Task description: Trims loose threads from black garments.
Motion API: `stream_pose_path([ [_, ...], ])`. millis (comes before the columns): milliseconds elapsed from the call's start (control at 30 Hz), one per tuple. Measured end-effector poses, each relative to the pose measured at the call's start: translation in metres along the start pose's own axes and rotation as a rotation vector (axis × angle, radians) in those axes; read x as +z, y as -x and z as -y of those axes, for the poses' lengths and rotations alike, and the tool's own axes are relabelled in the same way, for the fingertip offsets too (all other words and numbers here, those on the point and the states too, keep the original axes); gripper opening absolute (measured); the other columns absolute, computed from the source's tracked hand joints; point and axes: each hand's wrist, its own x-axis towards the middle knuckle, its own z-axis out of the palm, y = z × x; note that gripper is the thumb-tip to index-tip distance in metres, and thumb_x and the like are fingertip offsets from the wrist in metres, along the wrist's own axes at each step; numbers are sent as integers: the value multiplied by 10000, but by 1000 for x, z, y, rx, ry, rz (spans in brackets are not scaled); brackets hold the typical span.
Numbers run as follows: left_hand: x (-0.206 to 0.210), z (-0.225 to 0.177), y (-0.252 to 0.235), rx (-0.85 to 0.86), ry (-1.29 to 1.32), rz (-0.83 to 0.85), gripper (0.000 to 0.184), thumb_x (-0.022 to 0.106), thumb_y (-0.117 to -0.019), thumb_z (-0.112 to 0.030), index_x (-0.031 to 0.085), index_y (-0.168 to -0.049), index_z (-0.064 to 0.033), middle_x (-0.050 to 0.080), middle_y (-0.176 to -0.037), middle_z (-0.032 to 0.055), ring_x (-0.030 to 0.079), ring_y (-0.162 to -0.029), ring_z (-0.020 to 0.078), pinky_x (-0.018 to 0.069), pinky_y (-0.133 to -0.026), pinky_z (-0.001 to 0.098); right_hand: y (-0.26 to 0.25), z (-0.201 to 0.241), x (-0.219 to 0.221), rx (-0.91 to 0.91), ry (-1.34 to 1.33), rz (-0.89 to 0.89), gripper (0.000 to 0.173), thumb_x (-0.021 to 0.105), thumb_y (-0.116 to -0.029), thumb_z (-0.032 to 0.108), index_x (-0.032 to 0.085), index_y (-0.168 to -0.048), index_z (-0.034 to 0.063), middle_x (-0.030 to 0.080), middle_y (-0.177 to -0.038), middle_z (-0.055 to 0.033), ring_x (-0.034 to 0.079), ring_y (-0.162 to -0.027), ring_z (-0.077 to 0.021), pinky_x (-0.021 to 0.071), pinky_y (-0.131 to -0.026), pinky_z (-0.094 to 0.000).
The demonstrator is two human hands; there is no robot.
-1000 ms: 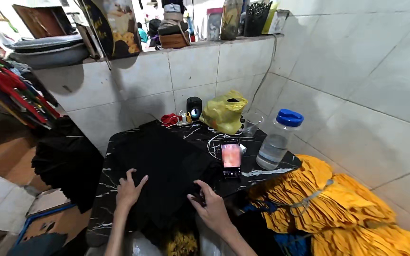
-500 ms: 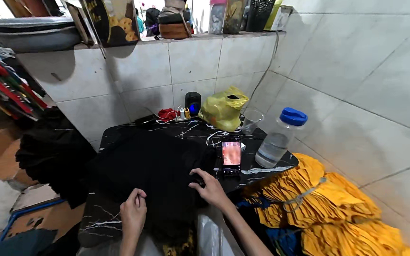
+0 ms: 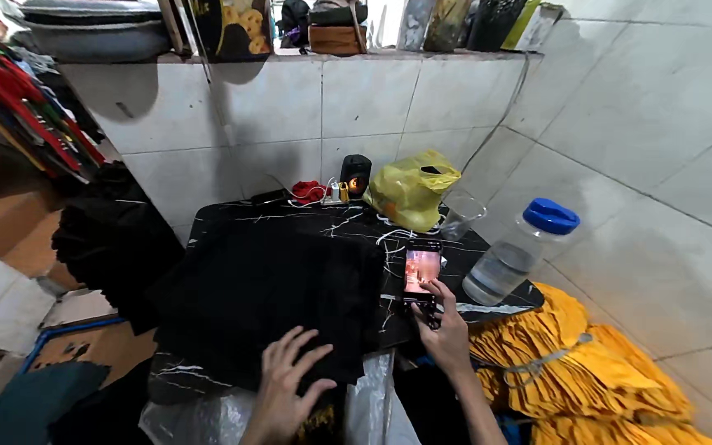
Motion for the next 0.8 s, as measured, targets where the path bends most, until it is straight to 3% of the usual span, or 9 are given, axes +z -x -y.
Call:
stream_pose_path([
  [67, 20, 4, 2, 18, 63, 5, 349, 622, -947, -581, 699, -1260, -448, 590, -1457, -112, 450, -1438, 177, 355, -1161, 517, -2, 3, 5, 1, -7, -13, 733, 725, -902, 226, 408, -1562, 181, 574, -1483, -29, 744, -987, -225, 644, -746, -487],
  [133, 32, 11, 6, -8, 140, -68, 262, 654, -942, -422, 738, -1191, -430, 620, -1415, -128, 466, -1423, 171, 343, -1174, 491, 0, 19, 10, 6, -53, -32, 633, 699, -924, 222, 479, -1512, 145, 600, -1442, -61, 736, -965, -210, 639, -744, -445],
  [233, 43, 19, 18, 13, 146, -137, 270, 612, -969, -357, 740, -1202, -409, 618, -1431, -102, 462, -1430, 187, 325, -1188, 488, 18, 60, 26, 25, -255, 71, 241, 625, -999, 238, 719, -1138, 65, 723, -1033, -49, 698, -861, -122, 617, -742, -329],
  [300, 43, 28, 21, 51, 75, -127, 307, 559, -1001, -352, 708, -1259, -429, 582, -1477, -104, 436, -1455, 187, 303, -1206, 497, 38, 93, 42, 161, -345, 303, 325, 603, -1021, 376, 738, -1026, 80, 717, -876, -9, 688, -804, -96, 599, -745, -322],
  [367, 34, 38, 20, 60, 20, -104, 330, 543, -1008, -342, 691, -1282, -452, 559, -1502, -101, 428, -1465, 185, 287, -1217, 515, 57, 120, 55, 279, -382, 447, 431, 684, -959, 476, 682, -1103, 69, 660, -824, -14, 651, -747, -119, 577, -697, -321],
  [467, 18, 51, 17, 53, 38, -77, 318, 546, -1008, -370, 701, -1277, -445, 559, -1506, -83, 437, -1463, 196, 296, -1224, 523, 74, 141, 61, 370, -549, 470, 484, 752, -921, 374, 594, -1279, 89, 577, -738, 13, 557, -627, -118, 509, -594, -314],
  [567, -2, 46, 15, 90, 24, -43, 280, 580, -1009, -479, 727, -1241, -428, 603, -1460, -72, 497, -1415, 184, 369, -1191, 490, 80, 144, 53, 406, -769, 464, 469, 764, -922, 233, 561, -1324, 103, 691, -814, -8, 657, -697, -127, 566, -634, -319],
  [667, -13, 25, 11, 146, 32, -51, 199, 643, -996, -357, 785, -1134, -345, 700, -1287, -50, 600, -1265, 144, 481, -1089, 371, 76, 139, 39, 414, -882, 445, 460, 745, -919, 120, 540, -1328, 71, 682, -809, -36, 628, -653, -133, 543, -594, -292],
  [800, -20, 13, 6, 120, 112, -46, 96, 715, -943, -276, 810, -955, -275, 734, -1027, -96, 650, -1036, 72, 525, -936, 271, 72, 133, 24, 446, -922, 466, 534, 783, -885, 95, 508, -1340, 54, 655, -784, -37, 603, -632, -126, 520, -579, -261],
])
